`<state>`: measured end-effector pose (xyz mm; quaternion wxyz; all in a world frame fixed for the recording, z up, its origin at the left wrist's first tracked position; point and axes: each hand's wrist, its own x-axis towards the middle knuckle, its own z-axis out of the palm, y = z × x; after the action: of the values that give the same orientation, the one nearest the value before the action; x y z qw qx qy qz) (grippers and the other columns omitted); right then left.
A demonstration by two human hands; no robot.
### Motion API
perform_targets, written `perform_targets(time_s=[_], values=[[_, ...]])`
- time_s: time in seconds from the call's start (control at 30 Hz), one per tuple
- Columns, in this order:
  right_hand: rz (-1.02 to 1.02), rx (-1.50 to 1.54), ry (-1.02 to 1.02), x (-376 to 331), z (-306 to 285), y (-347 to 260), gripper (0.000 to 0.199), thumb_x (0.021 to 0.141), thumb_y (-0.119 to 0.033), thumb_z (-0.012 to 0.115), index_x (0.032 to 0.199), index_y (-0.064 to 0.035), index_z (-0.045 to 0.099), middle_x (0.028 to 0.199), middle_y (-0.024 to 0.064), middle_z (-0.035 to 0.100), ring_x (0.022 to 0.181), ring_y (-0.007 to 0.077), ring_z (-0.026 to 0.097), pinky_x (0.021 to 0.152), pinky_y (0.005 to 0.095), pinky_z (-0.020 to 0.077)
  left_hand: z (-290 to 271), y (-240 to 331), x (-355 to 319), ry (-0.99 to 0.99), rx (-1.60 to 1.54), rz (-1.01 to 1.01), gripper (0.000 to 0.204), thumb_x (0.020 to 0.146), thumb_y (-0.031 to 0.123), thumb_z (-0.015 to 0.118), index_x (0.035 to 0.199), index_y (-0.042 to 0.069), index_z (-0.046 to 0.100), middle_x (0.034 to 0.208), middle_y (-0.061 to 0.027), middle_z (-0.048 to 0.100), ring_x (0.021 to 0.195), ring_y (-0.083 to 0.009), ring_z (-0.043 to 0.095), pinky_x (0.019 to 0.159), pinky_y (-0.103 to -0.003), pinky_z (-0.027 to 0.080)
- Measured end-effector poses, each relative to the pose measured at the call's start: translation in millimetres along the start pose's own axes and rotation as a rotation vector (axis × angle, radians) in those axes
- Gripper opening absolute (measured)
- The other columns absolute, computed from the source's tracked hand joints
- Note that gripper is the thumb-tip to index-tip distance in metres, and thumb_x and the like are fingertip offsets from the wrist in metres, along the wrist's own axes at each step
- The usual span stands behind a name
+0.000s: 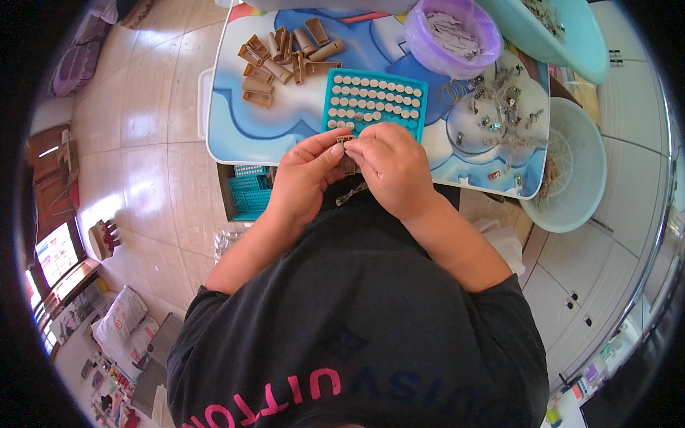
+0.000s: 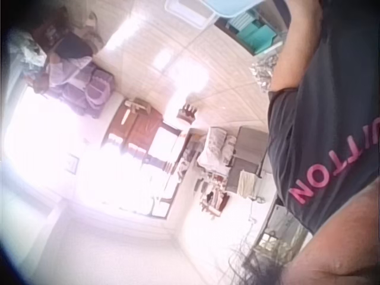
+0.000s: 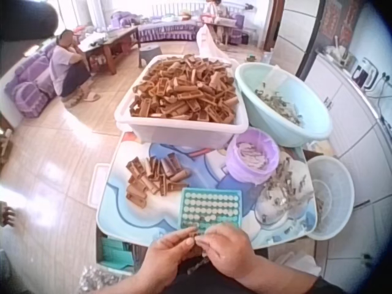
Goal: The person assembles small plastic parts by hand, then places the assembled components into a blue organizing tray.
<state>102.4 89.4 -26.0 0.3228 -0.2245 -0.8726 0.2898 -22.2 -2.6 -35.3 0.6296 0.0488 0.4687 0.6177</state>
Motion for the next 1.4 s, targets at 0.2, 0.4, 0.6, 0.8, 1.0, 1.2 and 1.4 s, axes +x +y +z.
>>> perform_targets(time_s=[0.2, 0.4, 0.6, 0.8, 1.0, 1.2, 1.4], values=[[0.083, 0.127, -0.006, 3.4, -0.6, 3.4, 0.011, 0.069, -0.003, 0.068, 0.080, -0.0046, 0.063, 0.077, 0.0074, 0.057, 0.069, 0.0253, 0.056, 0.059, 0.0342, 0.0447, -2.1, 0.8, -1.8, 0.006, -0.034, -0.005, 0.028, 0.089, 0.007, 0.054, 0.116, -0.001, 0.054, 0.102, -0.0085, 0.062, 0.091, -0.0166, 0.061, 0.079, -0.030, 0.050], [-0.048, -0.171, 0.025, 21.8, 4.8, 18.8, 0.016, 0.065, -0.005, 0.068, 0.080, -0.0071, 0.065, 0.074, 0.0042, 0.054, 0.068, 0.0212, 0.055, 0.057, 0.0328, 0.0438, -4.1, 5.3, -4.6, 0.042, -0.024, -0.002, 0.029, 0.090, 0.011, 0.054, 0.116, -0.001, 0.054, 0.103, -0.0097, 0.062, 0.093, -0.0191, 0.062, 0.081, -0.032, 0.051], [-0.135, -0.259, -0.024, 23.0, 6.1, 19.7, 0.015, 0.061, -0.005, 0.068, 0.075, -0.0073, 0.062, 0.073, 0.0033, 0.051, 0.070, 0.0212, 0.054, 0.059, 0.0333, 0.0432, -6.4, 5.4, -3.6, 0.028, -0.037, 0.009, 0.030, 0.090, 0.011, 0.054, 0.117, -0.002, 0.053, 0.102, -0.0109, 0.062, 0.093, -0.0197, 0.062, 0.081, -0.032, 0.051], [-0.109, -0.194, -0.016, 21.7, 5.8, 19.9, 0.016, 0.061, -0.005, 0.069, 0.073, -0.0069, 0.059, 0.075, 0.0050, 0.052, 0.073, 0.0239, 0.054, 0.061, 0.0354, 0.0428, -6.5, 5.9, -2.5, 0.024, -0.041, 0.003, 0.031, 0.090, 0.011, 0.054, 0.118, -0.002, 0.052, 0.103, -0.0116, 0.062, 0.093, -0.0195, 0.062, 0.081, -0.032, 0.051], [-0.013, -0.004, 0.028, 19.6, -1.2, 7.5, 0.016, 0.062, -0.004, 0.070, 0.073, -0.0060, 0.059, 0.077, 0.0061, 0.054, 0.072, 0.0247, 0.054, 0.061, 0.0356, 0.0419, -6.8, 5.7, -1.7, 0.022, -0.032, 0.003, 0.031, 0.090, 0.011, 0.054, 0.118, -0.002, 0.052, 0.101, -0.0099, 0.062, 0.092, -0.0176, 0.061, 0.080, -0.031, 0.051], [-0.101, -0.031, -0.021, 20.1, 0.8, 4.4, 0.015, 0.063, -0.003, 0.070, 0.073, -0.0055, 0.059, 0.077, 0.0062, 0.053, 0.071, 0.0246, 0.053, 0.061, 0.0354, 0.0420, -6.9, 5.4, -1.7, 0.030, -0.037, 0.000, 0.029, 0.090, 0.008, 0.053, 0.117, -0.002, 0.054, 0.100, -0.0090, 0.062, 0.089, -0.0149, 0.061, 0.078, -0.029, 0.051], [-0.064, 0.009, -0.012, 17.7, 3.2, 10.4, 0.014, 0.063, -0.004, 0.070, 0.074, -0.0057, 0.061, 0.076, 0.0051, 0.053, 0.070, 0.0240, 0.052, 0.060, 0.0350, 0.0420, -5.6, 5.8, -2.1, 0.035, -0.044, -0.016, 0.028, 0.090, 0.005, 0.052, 0.116, -0.003, 0.053, 0.101, -0.0104, 0.062, 0.090, -0.0165, 0.062, 0.078, -0.029, 0.051]])
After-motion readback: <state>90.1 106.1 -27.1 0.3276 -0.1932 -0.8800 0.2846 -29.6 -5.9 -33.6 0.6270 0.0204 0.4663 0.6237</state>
